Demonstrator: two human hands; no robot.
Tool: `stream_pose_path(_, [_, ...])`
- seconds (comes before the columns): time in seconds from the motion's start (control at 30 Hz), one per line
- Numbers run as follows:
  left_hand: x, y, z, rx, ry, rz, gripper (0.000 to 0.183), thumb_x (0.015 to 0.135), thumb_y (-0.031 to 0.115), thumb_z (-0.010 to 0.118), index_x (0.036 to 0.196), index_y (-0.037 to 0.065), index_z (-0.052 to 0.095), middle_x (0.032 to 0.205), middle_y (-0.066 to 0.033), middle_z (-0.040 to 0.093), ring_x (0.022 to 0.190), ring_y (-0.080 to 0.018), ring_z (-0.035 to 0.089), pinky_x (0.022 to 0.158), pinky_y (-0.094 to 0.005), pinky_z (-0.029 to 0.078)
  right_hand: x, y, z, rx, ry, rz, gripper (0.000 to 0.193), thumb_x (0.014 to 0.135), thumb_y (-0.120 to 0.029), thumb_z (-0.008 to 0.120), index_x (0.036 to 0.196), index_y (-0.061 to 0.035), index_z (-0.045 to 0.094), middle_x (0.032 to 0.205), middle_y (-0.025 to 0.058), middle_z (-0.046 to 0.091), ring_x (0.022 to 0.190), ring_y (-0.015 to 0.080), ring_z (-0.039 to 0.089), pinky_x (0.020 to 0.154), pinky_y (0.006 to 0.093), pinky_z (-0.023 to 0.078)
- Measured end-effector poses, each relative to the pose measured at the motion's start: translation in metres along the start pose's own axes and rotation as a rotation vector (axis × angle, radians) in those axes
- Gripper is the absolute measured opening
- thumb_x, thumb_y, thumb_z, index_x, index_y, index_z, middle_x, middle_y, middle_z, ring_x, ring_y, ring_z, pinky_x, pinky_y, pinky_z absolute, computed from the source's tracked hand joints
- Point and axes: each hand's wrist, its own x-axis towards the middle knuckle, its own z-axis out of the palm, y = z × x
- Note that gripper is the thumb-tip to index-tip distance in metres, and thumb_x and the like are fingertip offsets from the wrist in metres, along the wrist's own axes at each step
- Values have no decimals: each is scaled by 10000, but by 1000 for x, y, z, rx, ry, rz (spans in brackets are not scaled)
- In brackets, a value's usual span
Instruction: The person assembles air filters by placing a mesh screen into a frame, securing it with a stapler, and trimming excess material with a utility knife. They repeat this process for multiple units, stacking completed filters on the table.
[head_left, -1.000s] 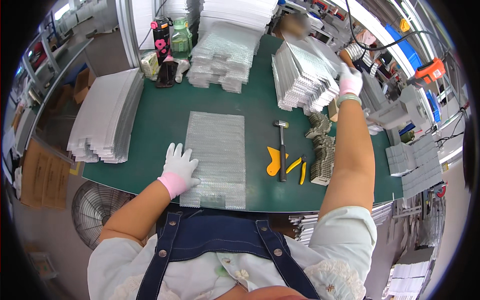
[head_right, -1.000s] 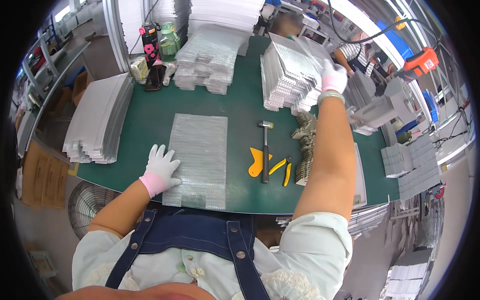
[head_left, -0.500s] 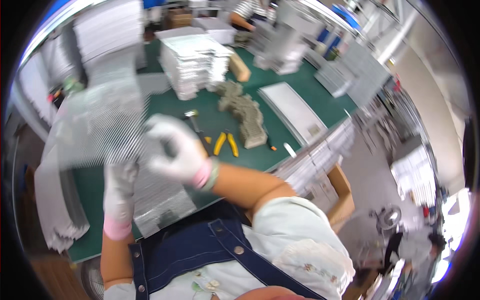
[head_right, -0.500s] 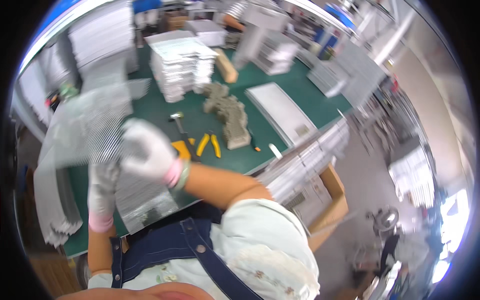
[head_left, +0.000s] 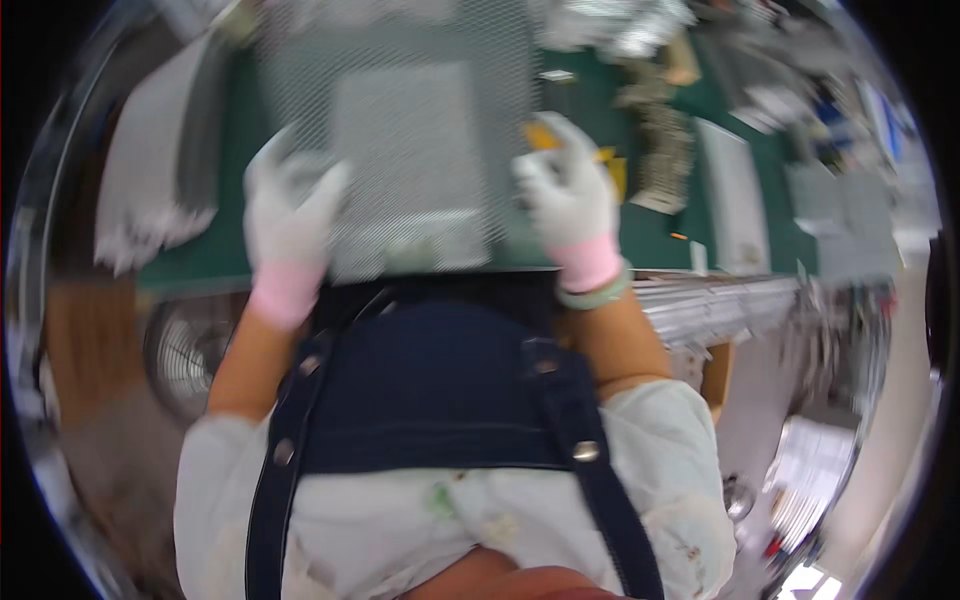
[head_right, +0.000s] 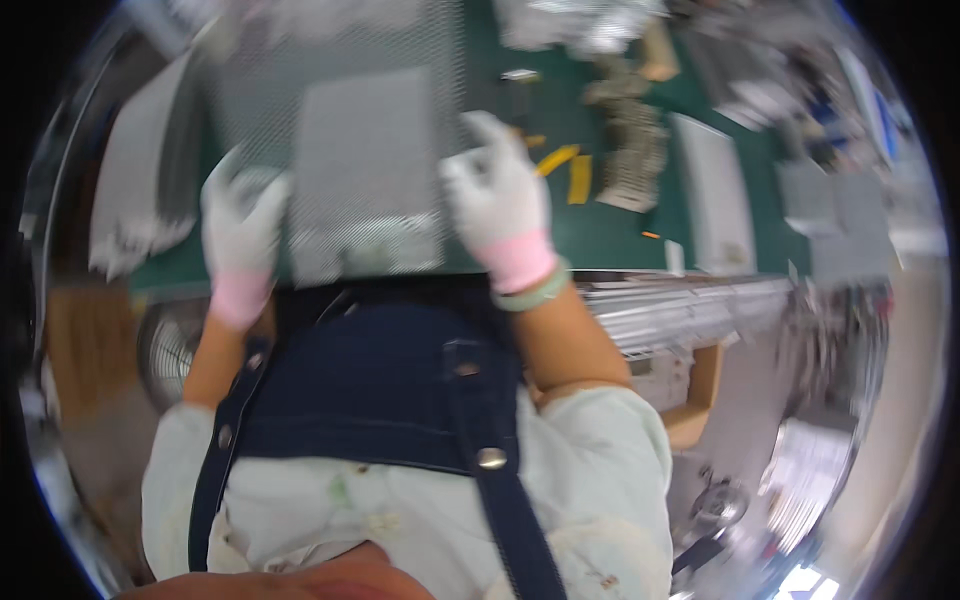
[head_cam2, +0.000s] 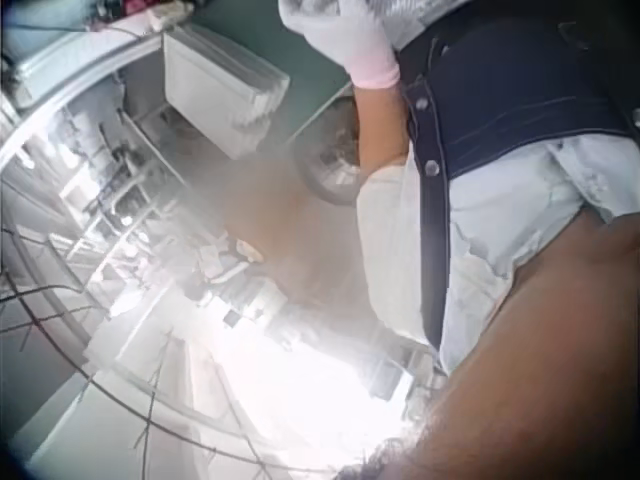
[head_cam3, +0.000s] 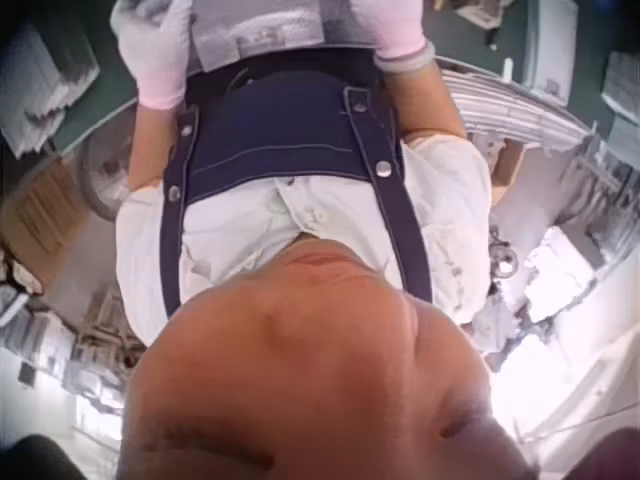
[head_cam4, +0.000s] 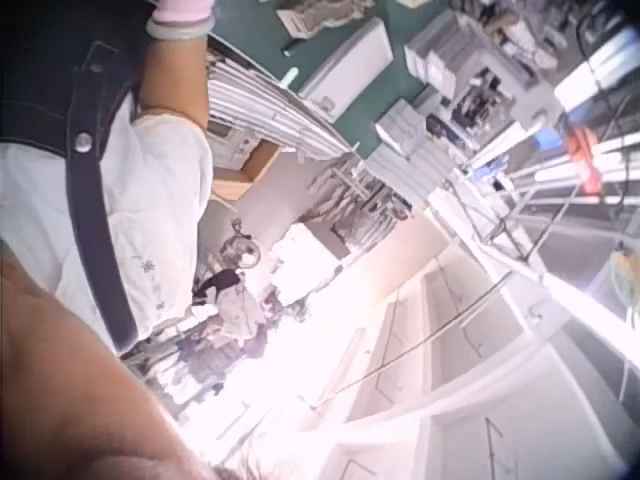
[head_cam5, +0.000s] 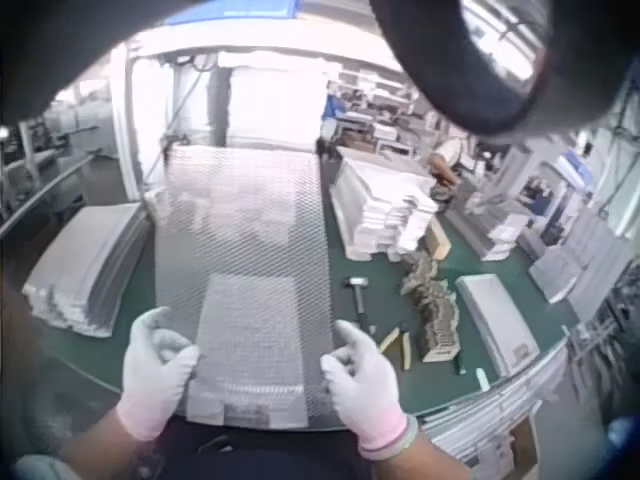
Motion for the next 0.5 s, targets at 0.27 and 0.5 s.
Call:
stream_pose_path(0.27, [-2, -87, -10, 562, -107, 86, 784, 855, 475, 707, 1366, -63, 454, 879, -162, 655, 785, -292, 655, 753, -387, 527, -32, 54, 66, -318, -100, 81, 708, 837, -356, 759, 1344, 64, 498, 734, 70, 571, 678, 212, 582, 677, 344, 500])
stream_pose_path(0.5, [-4, -108, 6, 809, -226, -32, 696, 884, 484, 649, 1302, -44, 470, 978, -240, 676, 933, -371, 674, 797, -441, 553, -32, 91, 87, -708, -152, -37, 674, 871, -391, 717, 1349, 37, 512, 871, 144, 670, 778, 277, 659, 719, 374, 522])
